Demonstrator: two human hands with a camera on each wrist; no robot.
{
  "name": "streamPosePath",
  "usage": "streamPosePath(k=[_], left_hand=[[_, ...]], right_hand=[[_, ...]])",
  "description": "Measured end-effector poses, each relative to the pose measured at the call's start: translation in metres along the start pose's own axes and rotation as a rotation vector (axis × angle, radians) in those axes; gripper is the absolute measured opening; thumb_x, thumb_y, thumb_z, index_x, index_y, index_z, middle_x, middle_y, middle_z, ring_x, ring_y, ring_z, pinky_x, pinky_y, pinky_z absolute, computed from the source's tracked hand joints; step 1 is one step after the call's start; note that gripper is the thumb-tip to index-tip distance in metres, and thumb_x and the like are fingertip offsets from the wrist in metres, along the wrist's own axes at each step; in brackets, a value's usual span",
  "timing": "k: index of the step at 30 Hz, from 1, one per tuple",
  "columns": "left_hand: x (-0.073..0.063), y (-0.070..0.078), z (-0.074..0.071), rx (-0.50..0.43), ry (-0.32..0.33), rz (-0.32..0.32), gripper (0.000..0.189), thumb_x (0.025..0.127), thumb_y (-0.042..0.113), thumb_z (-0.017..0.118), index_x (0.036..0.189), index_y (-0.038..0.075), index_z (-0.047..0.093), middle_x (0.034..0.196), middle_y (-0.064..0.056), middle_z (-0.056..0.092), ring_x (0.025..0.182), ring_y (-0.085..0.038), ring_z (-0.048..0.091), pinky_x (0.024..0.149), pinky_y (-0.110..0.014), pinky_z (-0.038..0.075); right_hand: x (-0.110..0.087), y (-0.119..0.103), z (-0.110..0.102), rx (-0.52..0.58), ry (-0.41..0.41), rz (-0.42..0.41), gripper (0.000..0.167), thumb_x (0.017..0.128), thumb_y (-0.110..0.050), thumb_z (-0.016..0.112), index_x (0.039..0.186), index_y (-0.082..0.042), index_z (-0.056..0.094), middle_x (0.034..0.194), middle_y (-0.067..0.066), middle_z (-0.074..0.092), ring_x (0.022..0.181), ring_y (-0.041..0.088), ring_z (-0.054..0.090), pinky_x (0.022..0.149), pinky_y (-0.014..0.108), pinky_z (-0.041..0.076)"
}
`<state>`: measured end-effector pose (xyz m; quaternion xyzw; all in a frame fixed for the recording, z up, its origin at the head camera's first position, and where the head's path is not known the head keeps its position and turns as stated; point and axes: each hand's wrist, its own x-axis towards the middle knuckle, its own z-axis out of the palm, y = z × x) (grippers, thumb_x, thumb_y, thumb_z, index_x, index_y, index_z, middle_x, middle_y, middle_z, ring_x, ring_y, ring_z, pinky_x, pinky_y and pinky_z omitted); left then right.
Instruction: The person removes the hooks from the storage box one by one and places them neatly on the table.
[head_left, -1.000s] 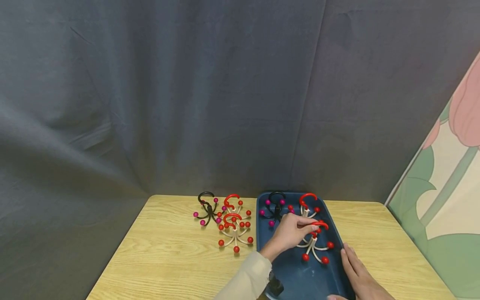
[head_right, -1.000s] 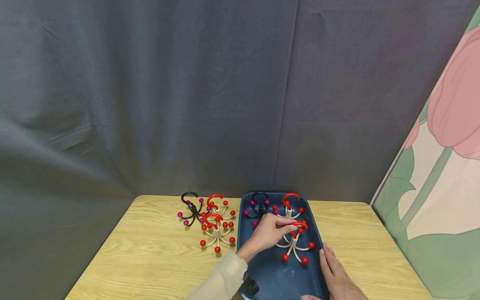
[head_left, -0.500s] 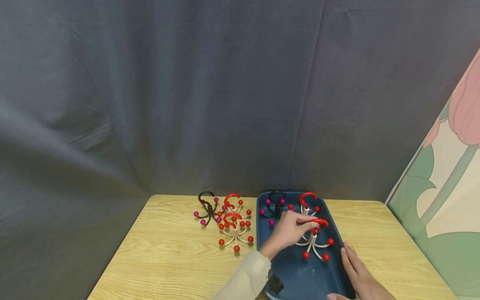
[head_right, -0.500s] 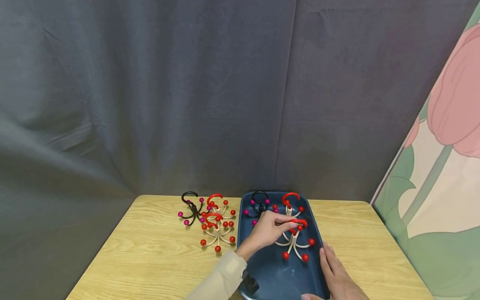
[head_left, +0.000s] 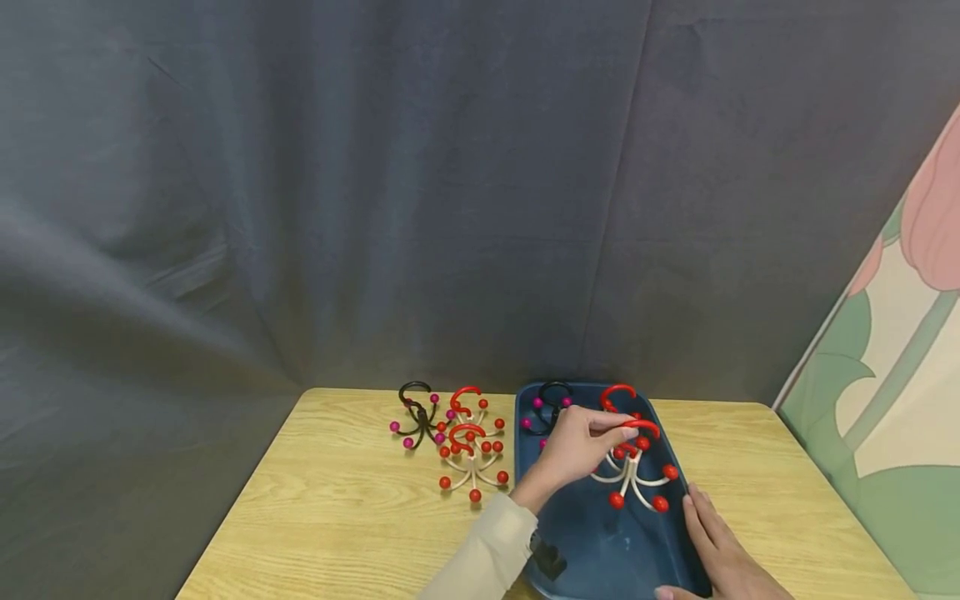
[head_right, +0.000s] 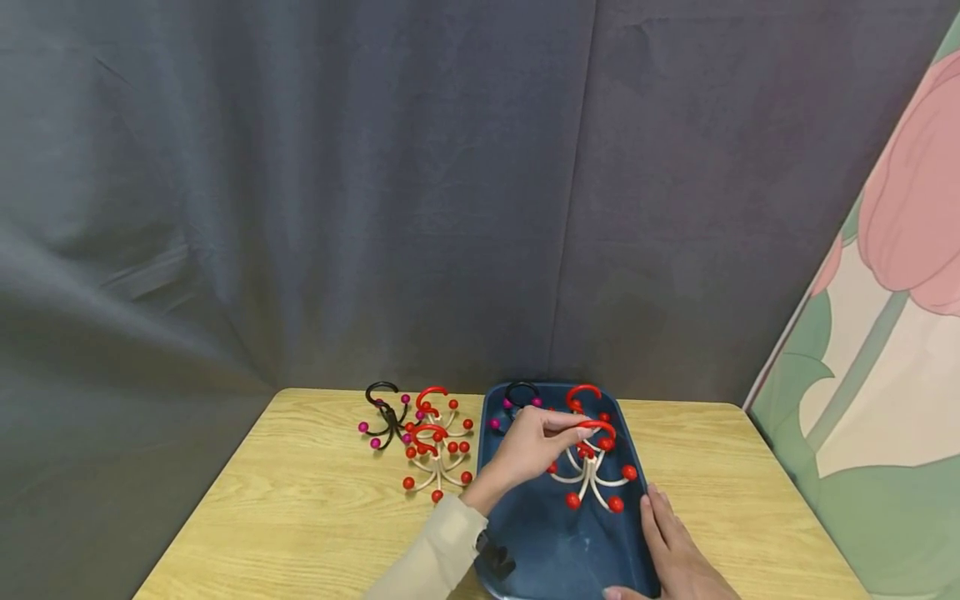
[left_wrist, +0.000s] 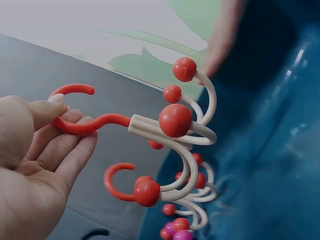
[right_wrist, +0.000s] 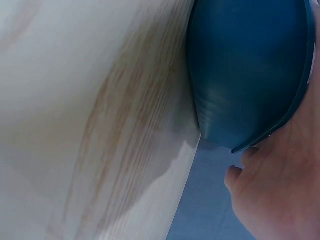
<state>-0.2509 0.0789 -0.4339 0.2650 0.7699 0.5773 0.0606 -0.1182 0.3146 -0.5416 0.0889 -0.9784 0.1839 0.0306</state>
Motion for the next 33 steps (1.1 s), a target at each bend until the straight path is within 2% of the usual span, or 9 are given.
streamPosePath(k=[3,6,12,18,22,26,29,31,33], left_hand=[[0.000,0.008,-0.006,0.018,0.008,0.023,0.027,0.098,0.032,0.076,0.122,0.022,0.081,0.106,0.008,0.083,0.085,0.008,0.072,0.063,-0.015,0.052],[-0.002,0.016,-0.013,0.012,0.013,0.053,0.028,0.097,0.029,0.077,0.123,0.019,0.081,0.107,0.004,0.083,0.087,0.006,0.073,0.073,-0.015,0.057],[-0.007,0.032,-0.031,-0.006,0.028,0.109,0.029,0.097,0.027,0.077,0.123,0.015,0.080,0.107,-0.003,0.083,0.086,0.002,0.075,0.067,-0.015,0.055],[-0.014,0.047,-0.053,-0.059,0.031,0.117,0.030,0.096,0.028,0.078,0.124,0.015,0.080,0.113,-0.005,0.082,0.089,0.000,0.076,0.077,-0.021,0.061],[-0.020,0.055,-0.069,-0.063,0.040,0.125,0.029,0.097,0.028,0.078,0.123,0.014,0.080,0.112,-0.005,0.082,0.090,-0.003,0.077,0.081,-0.026,0.064],[-0.028,0.062,-0.084,-0.044,0.058,0.151,0.029,0.097,0.026,0.077,0.123,0.013,0.080,0.115,-0.006,0.082,0.096,-0.005,0.078,0.085,-0.021,0.061],[-0.035,0.067,-0.096,-0.045,0.066,0.159,0.028,0.098,0.025,0.077,0.123,0.014,0.080,0.115,-0.006,0.082,0.096,-0.007,0.078,0.075,-0.017,0.057],[-0.040,0.070,-0.105,-0.048,0.071,0.152,0.028,0.098,0.026,0.077,0.123,0.016,0.080,0.115,-0.004,0.082,0.097,-0.006,0.078,0.075,-0.016,0.056],[-0.046,0.073,-0.114,-0.038,0.089,0.148,0.027,0.098,0.027,0.077,0.123,0.018,0.080,0.114,-0.002,0.082,0.093,-0.005,0.077,0.065,-0.016,0.050]], right_hand=[[0.000,0.001,0.001,-0.041,0.034,-0.015,0.125,0.083,-0.070,0.076,0.167,0.001,0.016,0.171,0.023,0.016,0.152,0.037,0.023,0.101,0.071,0.050],[-0.001,0.001,0.001,-0.047,0.030,-0.011,0.124,0.083,-0.070,0.076,0.166,0.002,0.018,0.171,0.023,0.017,0.152,0.037,0.024,0.102,0.071,0.050],[0.001,-0.002,-0.005,0.031,-0.029,0.016,0.124,0.084,-0.070,0.075,0.165,0.006,0.018,0.170,0.027,0.015,0.145,0.048,0.031,0.103,0.076,0.045],[0.000,-0.006,-0.008,0.050,-0.083,0.061,0.124,0.086,-0.071,0.071,0.165,0.006,0.015,0.170,0.029,0.012,0.144,0.051,0.031,0.105,0.078,0.043],[0.001,-0.005,-0.008,0.022,-0.067,0.047,0.125,0.085,-0.071,0.072,0.165,0.007,0.017,0.171,0.028,0.012,0.145,0.049,0.031,0.105,0.075,0.045],[0.001,-0.002,-0.005,0.000,-0.051,0.042,0.126,0.085,-0.074,0.071,0.166,0.005,0.015,0.172,0.026,0.011,0.144,0.047,0.034,0.103,0.073,0.048],[0.000,0.000,-0.002,-0.013,-0.041,0.040,0.128,0.084,-0.076,0.071,0.167,0.002,0.011,0.173,0.024,0.008,0.144,0.045,0.034,0.102,0.071,0.050],[0.000,0.001,0.001,-0.038,-0.007,0.015,0.128,0.083,-0.075,0.072,0.168,0.000,0.011,0.174,0.022,0.009,0.151,0.039,0.026,0.100,0.068,0.052],[-0.001,0.002,0.003,-0.067,0.035,-0.016,0.127,0.083,-0.073,0.074,0.169,-0.003,0.011,0.175,0.019,0.009,0.162,0.024,0.003,0.100,0.065,0.054]])
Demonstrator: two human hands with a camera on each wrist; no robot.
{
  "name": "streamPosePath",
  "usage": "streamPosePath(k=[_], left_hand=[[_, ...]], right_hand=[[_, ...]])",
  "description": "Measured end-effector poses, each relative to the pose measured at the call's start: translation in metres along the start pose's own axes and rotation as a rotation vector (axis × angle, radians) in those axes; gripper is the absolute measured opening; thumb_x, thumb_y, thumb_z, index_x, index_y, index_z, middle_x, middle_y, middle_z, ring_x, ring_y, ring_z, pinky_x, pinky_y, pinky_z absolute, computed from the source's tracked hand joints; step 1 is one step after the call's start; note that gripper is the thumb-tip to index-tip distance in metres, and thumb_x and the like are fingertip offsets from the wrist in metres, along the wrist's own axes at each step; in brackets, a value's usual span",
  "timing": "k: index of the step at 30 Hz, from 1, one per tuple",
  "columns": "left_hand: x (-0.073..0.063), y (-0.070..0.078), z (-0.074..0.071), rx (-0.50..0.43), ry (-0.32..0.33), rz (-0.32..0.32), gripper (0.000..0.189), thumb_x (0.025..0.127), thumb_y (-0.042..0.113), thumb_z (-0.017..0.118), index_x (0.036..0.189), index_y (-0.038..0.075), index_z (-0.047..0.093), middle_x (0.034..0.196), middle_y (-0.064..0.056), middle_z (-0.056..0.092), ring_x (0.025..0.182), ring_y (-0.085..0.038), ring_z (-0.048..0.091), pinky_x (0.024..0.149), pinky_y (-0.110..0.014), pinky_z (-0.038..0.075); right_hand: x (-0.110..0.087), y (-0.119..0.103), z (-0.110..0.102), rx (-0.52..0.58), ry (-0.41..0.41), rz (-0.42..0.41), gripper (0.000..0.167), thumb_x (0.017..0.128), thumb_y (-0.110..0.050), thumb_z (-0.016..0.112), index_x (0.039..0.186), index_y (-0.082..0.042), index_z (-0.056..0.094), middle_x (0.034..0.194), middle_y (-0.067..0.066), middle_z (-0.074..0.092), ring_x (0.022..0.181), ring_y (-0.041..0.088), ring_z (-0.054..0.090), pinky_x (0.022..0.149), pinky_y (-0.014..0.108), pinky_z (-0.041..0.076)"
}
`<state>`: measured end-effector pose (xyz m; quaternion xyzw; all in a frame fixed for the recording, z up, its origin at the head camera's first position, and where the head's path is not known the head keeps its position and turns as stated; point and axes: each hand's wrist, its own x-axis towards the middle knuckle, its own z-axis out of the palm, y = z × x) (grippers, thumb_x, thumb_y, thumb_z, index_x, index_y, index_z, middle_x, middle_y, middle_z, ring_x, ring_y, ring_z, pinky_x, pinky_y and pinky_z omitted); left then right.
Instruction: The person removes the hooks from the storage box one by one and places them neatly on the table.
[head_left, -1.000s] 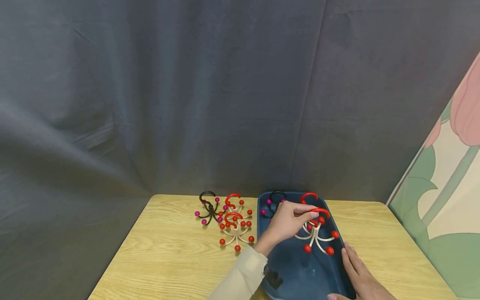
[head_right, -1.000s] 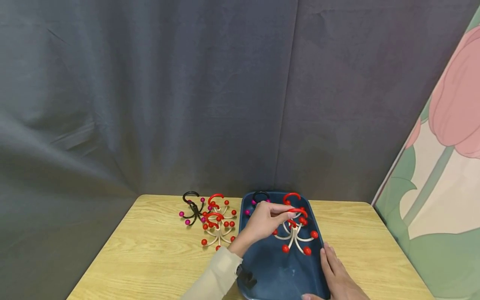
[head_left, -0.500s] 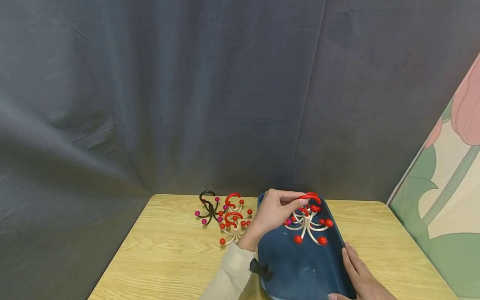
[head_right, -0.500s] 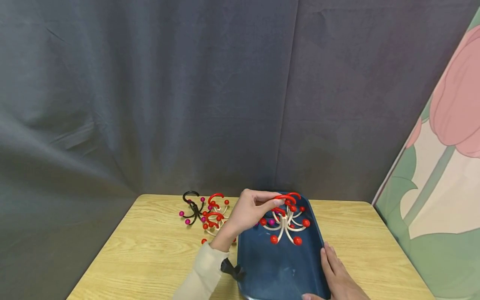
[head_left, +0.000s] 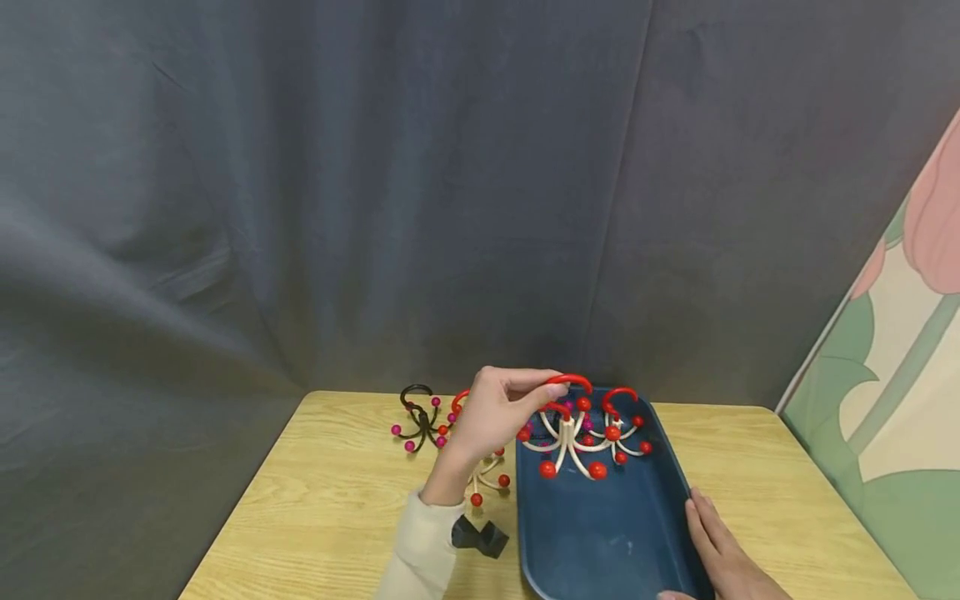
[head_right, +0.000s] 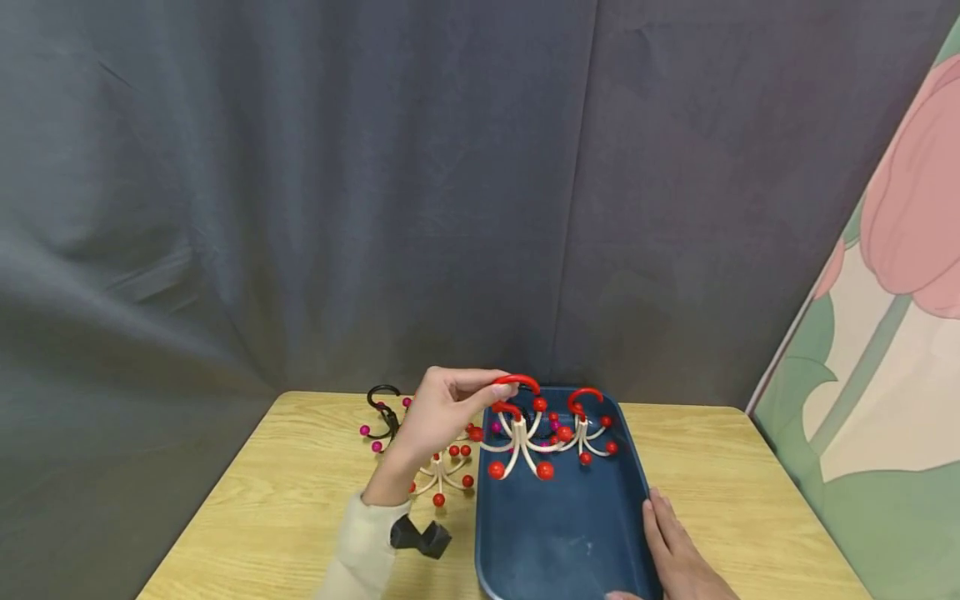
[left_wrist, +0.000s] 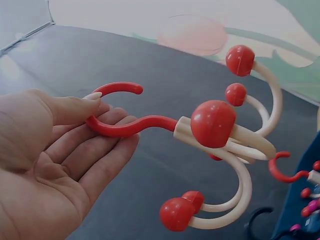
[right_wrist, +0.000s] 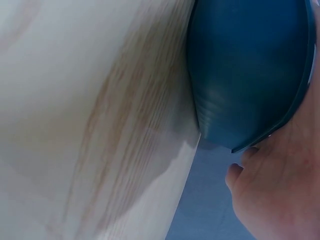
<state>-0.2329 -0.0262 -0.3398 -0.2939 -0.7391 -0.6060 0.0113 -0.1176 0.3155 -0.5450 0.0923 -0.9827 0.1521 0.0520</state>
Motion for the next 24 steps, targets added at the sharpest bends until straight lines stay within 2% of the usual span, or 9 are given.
streamPosePath(k=[1,3,5,8,12,13,16,19,24], left_hand=[[-0.002,0.002,-0.005,0.001,0.010,-0.003,0.027,0.098,0.028,0.077,0.122,0.018,0.081,0.113,-0.002,0.082,0.084,-0.005,0.074,0.064,-0.017,0.050],[-0.005,0.004,-0.014,0.007,0.035,-0.003,0.026,0.097,0.028,0.077,0.121,0.020,0.081,0.113,-0.001,0.082,0.071,-0.005,0.067,0.055,-0.019,0.043],[-0.009,0.007,-0.024,0.020,0.067,0.003,0.024,0.097,0.029,0.077,0.120,0.021,0.082,0.112,-0.001,0.083,0.055,-0.009,0.050,0.047,-0.023,0.029],[-0.013,0.008,-0.036,0.020,0.099,0.004,0.023,0.097,0.028,0.078,0.119,0.020,0.082,0.111,-0.005,0.083,0.044,-0.014,0.032,0.042,-0.024,0.024],[-0.019,0.006,-0.050,0.025,0.124,0.003,0.023,0.096,0.026,0.079,0.118,0.019,0.082,0.109,-0.006,0.083,0.045,-0.015,0.033,0.041,-0.024,0.024],[-0.020,0.006,-0.053,0.025,0.129,0.004,0.023,0.096,0.025,0.079,0.117,0.018,0.083,0.109,-0.005,0.083,0.048,-0.013,0.043,0.043,-0.024,0.033],[-0.024,0.005,-0.063,0.038,0.149,0.005,0.020,0.096,0.025,0.079,0.115,0.020,0.083,0.108,-0.003,0.083,0.073,-0.012,0.070,0.048,-0.025,0.036],[-0.026,0.005,-0.073,0.064,0.175,0.011,0.019,0.096,0.025,0.080,0.114,0.019,0.084,0.108,-0.005,0.083,0.099,-0.015,0.079,0.057,-0.024,0.044],[-0.033,0.003,-0.090,0.117,0.220,0.010,0.021,0.096,0.027,0.079,0.115,0.018,0.083,0.104,-0.007,0.083,0.059,-0.006,0.057,0.047,-0.022,0.030]], right_hand=[[0.000,0.000,0.001,-0.020,0.027,-0.019,0.127,0.083,-0.072,0.075,0.169,-0.004,0.012,0.175,0.018,0.011,0.161,0.012,-0.008,0.099,0.064,0.055],[-0.001,0.002,0.002,-0.034,0.061,-0.043,0.126,0.082,-0.072,0.076,0.169,-0.005,0.014,0.176,0.015,0.011,0.148,-0.013,-0.021,0.120,0.043,0.045],[0.000,0.002,0.002,-0.044,0.076,-0.056,0.126,0.082,-0.073,0.076,0.169,-0.006,0.014,0.177,0.013,0.010,0.138,-0.022,-0.026,0.128,0.016,0.016],[-0.001,0.004,0.001,-0.052,0.091,-0.088,0.128,0.081,-0.072,0.077,0.168,-0.003,0.014,0.177,0.015,0.009,0.141,-0.018,-0.029,0.101,-0.003,-0.021],[-0.003,0.008,-0.001,-0.113,0.116,-0.133,0.126,0.082,-0.069,0.077,0.166,0.002,0.018,0.177,0.018,0.010,0.144,-0.015,-0.032,0.107,0.001,-0.024],[-0.004,0.009,-0.001,-0.116,0.102,-0.127,0.124,0.084,-0.068,0.076,0.166,0.003,0.017,0.176,0.018,0.010,0.143,-0.015,-0.033,0.107,0.001,-0.025],[-0.004,0.008,-0.002,-0.134,0.136,-0.151,0.121,0.085,-0.066,0.077,0.165,0.004,0.020,0.179,0.015,0.001,0.145,-0.014,-0.033,0.110,0.003,-0.024],[-0.004,0.004,-0.001,-0.172,0.185,-0.202,0.124,0.082,-0.065,0.079,0.165,0.005,0.020,0.179,0.013,-0.005,0.149,-0.008,-0.033,0.114,0.006,-0.024],[-0.004,-0.003,0.003,-0.209,0.185,-0.191,0.131,0.079,-0.073,0.078,0.164,0.008,0.018,0.179,0.015,-0.004,0.149,-0.006,-0.035,0.113,0.006,-0.025]])
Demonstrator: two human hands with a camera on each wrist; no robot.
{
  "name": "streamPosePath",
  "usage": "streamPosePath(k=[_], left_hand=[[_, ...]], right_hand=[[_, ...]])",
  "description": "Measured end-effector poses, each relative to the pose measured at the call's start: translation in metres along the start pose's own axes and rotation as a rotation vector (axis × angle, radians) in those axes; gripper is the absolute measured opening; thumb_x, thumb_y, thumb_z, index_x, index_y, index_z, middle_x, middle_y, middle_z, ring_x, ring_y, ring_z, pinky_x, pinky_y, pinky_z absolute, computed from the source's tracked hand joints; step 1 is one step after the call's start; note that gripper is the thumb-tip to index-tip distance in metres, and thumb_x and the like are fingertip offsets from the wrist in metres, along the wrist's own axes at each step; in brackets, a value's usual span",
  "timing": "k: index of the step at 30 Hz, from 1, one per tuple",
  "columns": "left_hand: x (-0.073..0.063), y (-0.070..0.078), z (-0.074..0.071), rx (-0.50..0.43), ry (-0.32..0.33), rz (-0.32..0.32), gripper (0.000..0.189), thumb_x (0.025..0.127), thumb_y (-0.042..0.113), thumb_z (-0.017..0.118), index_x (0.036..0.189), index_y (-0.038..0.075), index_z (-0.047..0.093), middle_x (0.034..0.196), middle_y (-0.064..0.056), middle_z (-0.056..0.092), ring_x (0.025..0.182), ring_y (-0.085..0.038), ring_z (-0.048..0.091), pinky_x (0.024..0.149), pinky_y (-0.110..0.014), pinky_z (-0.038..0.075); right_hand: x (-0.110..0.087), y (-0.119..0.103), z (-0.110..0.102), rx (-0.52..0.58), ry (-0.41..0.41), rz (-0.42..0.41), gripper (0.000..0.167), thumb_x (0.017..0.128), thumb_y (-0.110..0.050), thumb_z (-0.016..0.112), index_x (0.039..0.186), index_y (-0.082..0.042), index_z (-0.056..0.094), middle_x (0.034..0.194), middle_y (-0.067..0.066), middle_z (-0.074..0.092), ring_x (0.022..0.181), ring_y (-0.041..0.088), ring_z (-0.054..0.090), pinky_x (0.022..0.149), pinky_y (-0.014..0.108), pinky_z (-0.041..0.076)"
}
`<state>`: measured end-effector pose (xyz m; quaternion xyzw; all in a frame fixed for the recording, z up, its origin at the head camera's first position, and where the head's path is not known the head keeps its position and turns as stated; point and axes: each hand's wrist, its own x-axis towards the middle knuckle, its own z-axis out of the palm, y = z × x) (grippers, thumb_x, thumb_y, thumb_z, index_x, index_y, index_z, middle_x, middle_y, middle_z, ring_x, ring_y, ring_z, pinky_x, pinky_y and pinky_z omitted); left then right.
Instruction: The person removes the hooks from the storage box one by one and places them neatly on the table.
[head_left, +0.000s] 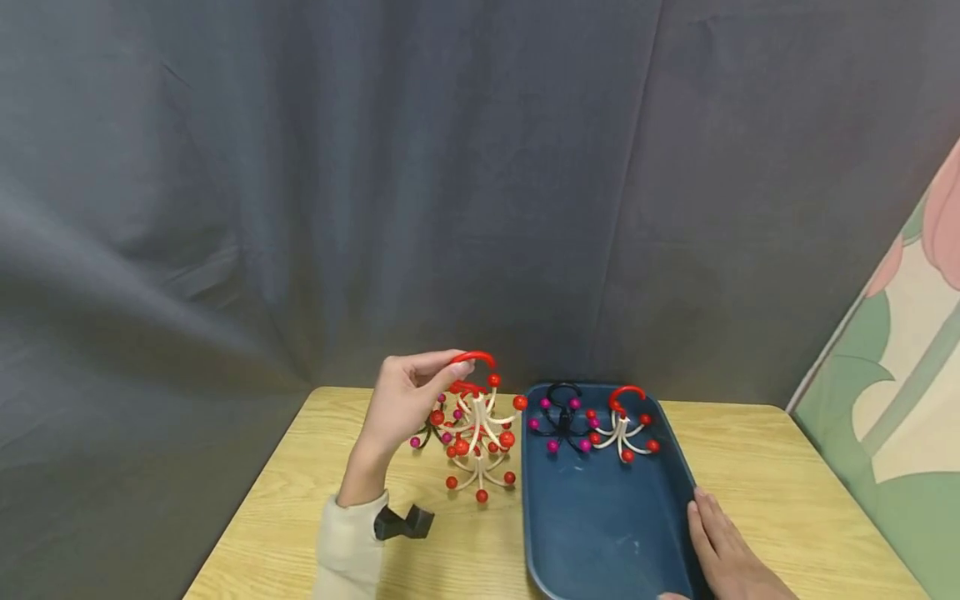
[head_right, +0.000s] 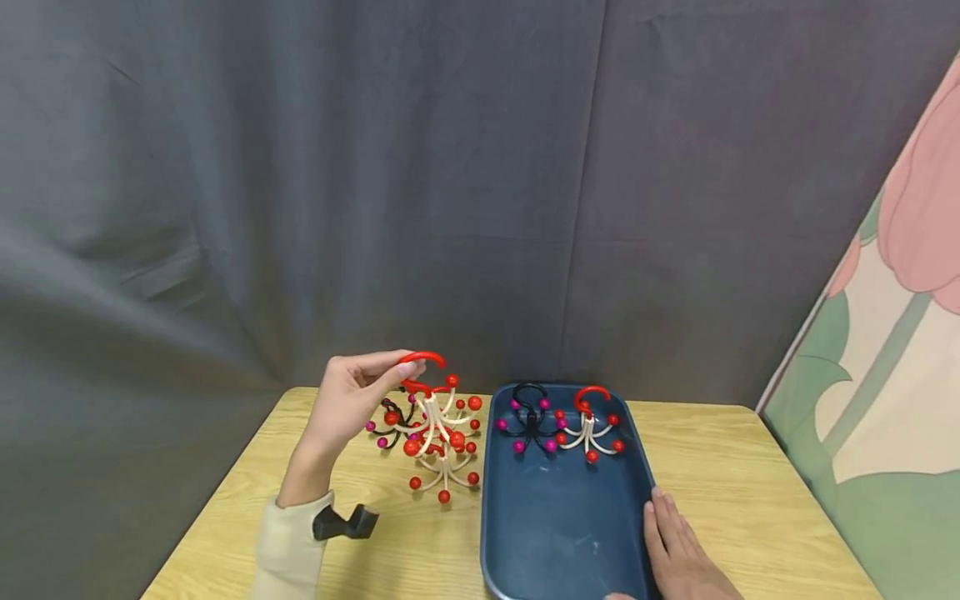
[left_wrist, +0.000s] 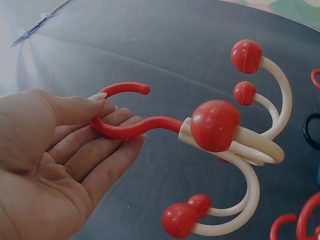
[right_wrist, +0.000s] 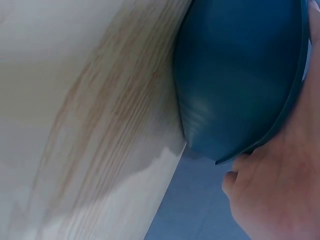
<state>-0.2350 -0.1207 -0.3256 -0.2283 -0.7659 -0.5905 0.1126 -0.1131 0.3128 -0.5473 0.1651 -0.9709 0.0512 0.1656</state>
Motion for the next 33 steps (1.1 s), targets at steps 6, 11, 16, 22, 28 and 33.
streamPosePath(k=[6,11,16,22,28,33], left_hand=[[-0.010,-0.013,-0.016,0.041,0.024,-0.037,0.023,0.097,0.029,0.078,0.117,0.018,0.082,0.105,-0.004,0.083,0.047,-0.008,0.027,0.042,-0.024,0.020],[-0.019,-0.024,-0.026,0.058,0.041,-0.058,0.024,0.097,0.029,0.078,0.117,0.017,0.082,0.105,-0.008,0.083,0.047,-0.006,0.033,0.043,-0.023,0.024],[-0.031,-0.036,-0.038,0.063,0.093,-0.098,0.026,0.096,0.028,0.078,0.118,0.015,0.082,0.112,-0.013,0.082,0.071,-0.001,0.064,0.058,-0.020,0.043],[-0.044,-0.051,-0.047,0.081,0.162,-0.153,0.027,0.097,0.026,0.078,0.119,0.011,0.081,0.114,-0.012,0.081,0.078,0.001,0.066,0.065,-0.018,0.048],[-0.052,-0.067,-0.053,0.117,0.172,-0.177,0.029,0.098,0.028,0.077,0.121,0.011,0.080,0.116,-0.007,0.081,0.104,-0.002,0.076,0.091,-0.021,0.058],[-0.057,-0.082,-0.052,0.156,0.194,-0.251,0.031,0.098,0.030,0.077,0.123,0.012,0.080,0.117,-0.006,0.081,0.102,0.000,0.075,0.090,-0.017,0.056]], right_hand=[[0.000,-0.001,0.001,0.015,-0.032,0.026,0.130,0.080,-0.075,0.075,0.164,0.008,0.019,0.178,0.018,0.004,0.147,-0.007,-0.037,0.111,0.005,-0.026],[0.000,-0.001,0.002,0.020,-0.069,0.055,0.132,0.080,-0.078,0.073,0.164,0.008,0.017,0.176,0.021,0.007,0.143,-0.010,-0.038,0.107,0.004,-0.028],[-0.001,0.000,0.002,0.033,-0.054,0.042,0.131,0.081,-0.074,0.075,0.165,0.006,0.015,0.178,0.018,-0.006,0.145,-0.008,-0.038,0.109,0.004,-0.027],[-0.001,0.001,0.001,0.044,-0.030,0.024,0.131,0.081,-0.070,0.078,0.166,0.006,0.013,0.178,0.015,-0.010,0.148,-0.007,-0.036,0.111,0.004,-0.025],[-0.001,0.000,0.000,0.041,-0.015,0.025,0.132,0.081,-0.070,0.079,0.166,0.005,0.011,0.178,0.014,-0.010,0.149,-0.007,-0.035,0.112,0.004,-0.024],[-0.002,-0.002,-0.002,0.066,0.007,0.033,0.129,0.081,-0.069,0.079,0.164,0.008,0.019,0.179,0.016,-0.004,0.150,-0.007,-0.032,0.112,0.002,-0.022]])
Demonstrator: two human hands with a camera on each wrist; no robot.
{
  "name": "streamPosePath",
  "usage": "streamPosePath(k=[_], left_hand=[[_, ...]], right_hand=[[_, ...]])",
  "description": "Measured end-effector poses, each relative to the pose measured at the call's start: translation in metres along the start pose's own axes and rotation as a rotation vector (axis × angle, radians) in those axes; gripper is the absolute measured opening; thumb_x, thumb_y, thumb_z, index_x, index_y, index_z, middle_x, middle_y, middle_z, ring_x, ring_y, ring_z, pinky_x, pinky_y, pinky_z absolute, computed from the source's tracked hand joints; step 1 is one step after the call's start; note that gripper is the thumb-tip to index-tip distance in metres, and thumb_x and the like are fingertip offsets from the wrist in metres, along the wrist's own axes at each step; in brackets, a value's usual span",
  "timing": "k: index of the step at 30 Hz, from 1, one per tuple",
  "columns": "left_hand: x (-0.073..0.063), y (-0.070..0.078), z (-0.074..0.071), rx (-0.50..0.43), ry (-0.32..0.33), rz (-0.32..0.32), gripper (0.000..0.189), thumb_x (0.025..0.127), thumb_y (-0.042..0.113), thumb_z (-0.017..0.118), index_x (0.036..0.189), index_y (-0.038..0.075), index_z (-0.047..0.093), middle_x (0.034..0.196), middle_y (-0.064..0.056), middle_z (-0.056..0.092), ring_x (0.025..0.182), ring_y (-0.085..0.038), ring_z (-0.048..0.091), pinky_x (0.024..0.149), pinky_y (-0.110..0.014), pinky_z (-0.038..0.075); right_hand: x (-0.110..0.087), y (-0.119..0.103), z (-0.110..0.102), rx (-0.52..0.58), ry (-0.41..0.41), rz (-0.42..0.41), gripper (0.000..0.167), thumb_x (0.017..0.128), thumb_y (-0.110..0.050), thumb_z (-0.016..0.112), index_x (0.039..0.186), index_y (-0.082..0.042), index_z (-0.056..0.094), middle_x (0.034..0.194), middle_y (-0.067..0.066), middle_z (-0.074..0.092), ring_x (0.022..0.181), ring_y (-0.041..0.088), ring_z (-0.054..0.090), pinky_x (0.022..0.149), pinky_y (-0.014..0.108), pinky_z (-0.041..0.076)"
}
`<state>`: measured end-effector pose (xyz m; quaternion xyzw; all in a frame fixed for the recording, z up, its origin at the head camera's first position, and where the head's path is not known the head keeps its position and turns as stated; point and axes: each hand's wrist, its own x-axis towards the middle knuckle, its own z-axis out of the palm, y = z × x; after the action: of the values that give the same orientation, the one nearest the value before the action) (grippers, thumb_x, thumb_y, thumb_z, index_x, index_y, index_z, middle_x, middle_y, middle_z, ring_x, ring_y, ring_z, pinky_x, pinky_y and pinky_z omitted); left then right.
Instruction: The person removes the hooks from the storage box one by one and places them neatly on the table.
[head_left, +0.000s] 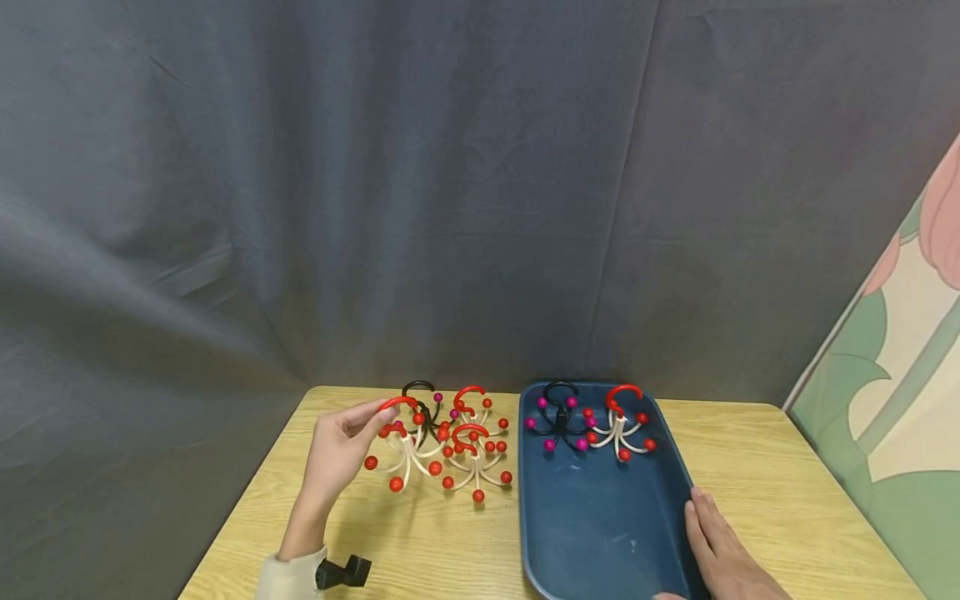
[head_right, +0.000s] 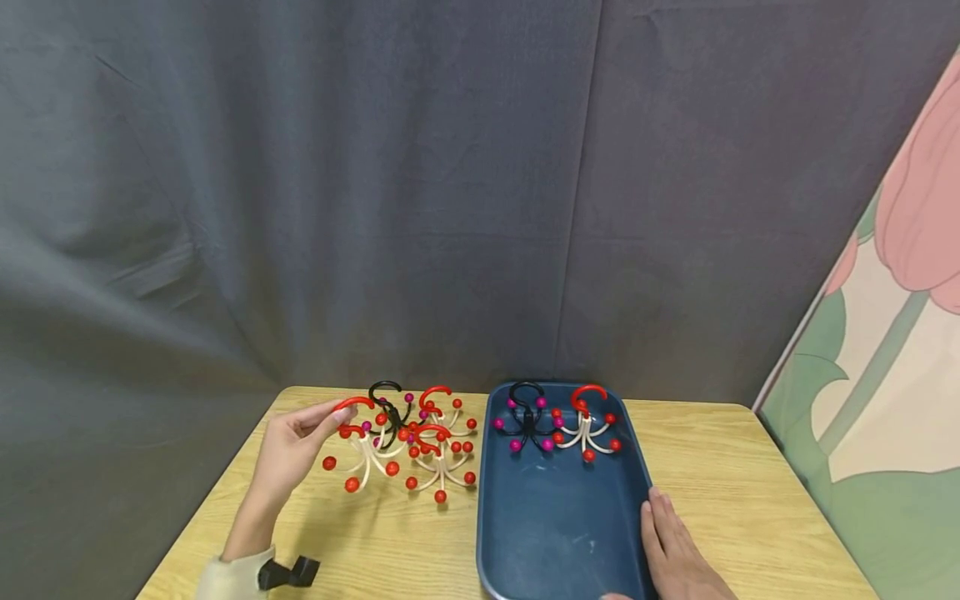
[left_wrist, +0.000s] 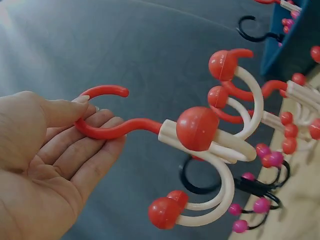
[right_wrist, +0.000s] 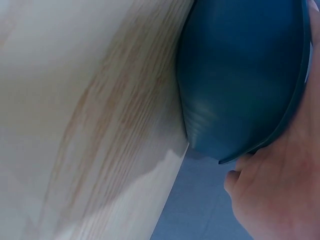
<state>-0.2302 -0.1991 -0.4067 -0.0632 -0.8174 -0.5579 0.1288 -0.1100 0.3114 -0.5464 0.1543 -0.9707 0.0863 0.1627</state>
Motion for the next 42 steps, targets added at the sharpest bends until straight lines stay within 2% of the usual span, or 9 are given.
streamPosePath(k=[13,21,23,25,30,32,36,39,42], left_hand=[[0.003,-0.033,0.014,-0.075,0.012,-0.069,0.030,0.097,0.026,0.078,0.122,0.009,0.080,0.114,-0.013,0.081,0.101,-0.014,0.078,0.088,-0.016,0.056],[0.002,-0.044,0.018,-0.049,0.026,-0.082,0.029,0.097,0.025,0.078,0.121,0.010,0.080,0.113,-0.014,0.081,0.086,-0.012,0.073,0.067,-0.020,0.047],[0.001,-0.045,0.018,-0.046,0.029,-0.086,0.029,0.097,0.025,0.078,0.122,0.011,0.080,0.114,-0.013,0.081,0.089,-0.008,0.074,0.068,-0.019,0.049],[0.001,-0.046,0.018,-0.044,0.034,-0.093,0.030,0.097,0.027,0.078,0.122,0.011,0.080,0.115,-0.013,0.081,0.090,-0.007,0.075,0.070,-0.018,0.051],[-0.002,-0.047,0.019,-0.050,0.050,-0.100,0.032,0.099,0.026,0.076,0.125,0.009,0.078,0.117,-0.013,0.080,0.105,-0.018,0.079,0.082,-0.018,0.058],[-0.003,-0.047,0.019,-0.052,0.061,-0.097,0.032,0.099,0.025,0.075,0.126,0.008,0.077,0.117,-0.013,0.080,0.108,-0.022,0.079,0.083,-0.018,0.059],[-0.002,-0.047,0.019,-0.038,0.081,-0.088,0.033,0.099,0.029,0.075,0.125,0.009,0.078,0.115,-0.012,0.081,0.105,-0.020,0.079,0.082,-0.017,0.059],[-0.002,-0.047,0.019,-0.026,0.094,-0.079,0.034,0.099,0.031,0.075,0.125,0.009,0.078,0.114,-0.013,0.081,0.103,-0.019,0.080,0.082,-0.019,0.060],[-0.002,-0.047,0.019,-0.023,0.109,-0.088,0.033,0.099,0.030,0.076,0.125,0.010,0.078,0.114,-0.014,0.081,0.101,-0.022,0.080,0.079,-0.023,0.061]], right_hand=[[-0.001,-0.005,0.000,0.002,-0.011,0.020,0.132,0.078,-0.073,0.079,0.166,0.004,0.017,0.179,0.014,-0.001,0.148,-0.010,-0.032,0.108,0.000,-0.022],[-0.002,-0.007,-0.001,-0.004,-0.013,0.019,0.132,0.078,-0.073,0.079,0.166,0.005,0.017,0.178,0.016,0.000,0.149,-0.009,-0.032,0.109,0.001,-0.023],[-0.001,-0.007,-0.002,0.019,-0.052,0.052,0.131,0.080,-0.074,0.076,0.165,0.005,0.018,0.178,0.018,0.003,0.146,-0.011,-0.033,0.107,0.000,-0.023],[-0.001,-0.008,-0.004,0.018,-0.087,0.083,0.130,0.081,-0.077,0.073,0.165,0.005,0.019,0.176,0.020,0.008,0.144,-0.012,-0.033,0.124,0.010,-0.006],[-0.001,-0.008,-0.004,0.034,-0.094,0.101,0.130,0.080,-0.079,0.073,0.165,0.005,0.020,0.176,0.022,0.011,0.146,-0.012,-0.030,0.123,0.008,-0.004],[-0.001,-0.006,-0.003,0.057,-0.082,0.093,0.130,0.080,-0.077,0.074,0.165,0.005,0.019,0.176,0.022,0.010,0.148,-0.011,-0.029,0.104,-0.002,-0.022],[0.000,-0.005,-0.004,0.075,-0.099,0.107,0.128,0.082,-0.076,0.074,0.166,0.004,0.019,0.176,0.022,0.010,0.149,-0.009,-0.028,0.103,-0.002,-0.023],[0.001,-0.005,-0.006,0.061,-0.139,0.132,0.127,0.083,-0.079,0.069,0.166,0.004,0.019,0.176,0.022,0.009,0.149,-0.008,-0.029,0.131,0.020,0.009],[0.002,-0.006,-0.008,0.044,-0.170,0.143,0.127,0.083,-0.081,0.067,0.165,0.005,0.021,0.176,0.023,0.010,0.151,-0.005,-0.029,0.118,0.058,0.043]])
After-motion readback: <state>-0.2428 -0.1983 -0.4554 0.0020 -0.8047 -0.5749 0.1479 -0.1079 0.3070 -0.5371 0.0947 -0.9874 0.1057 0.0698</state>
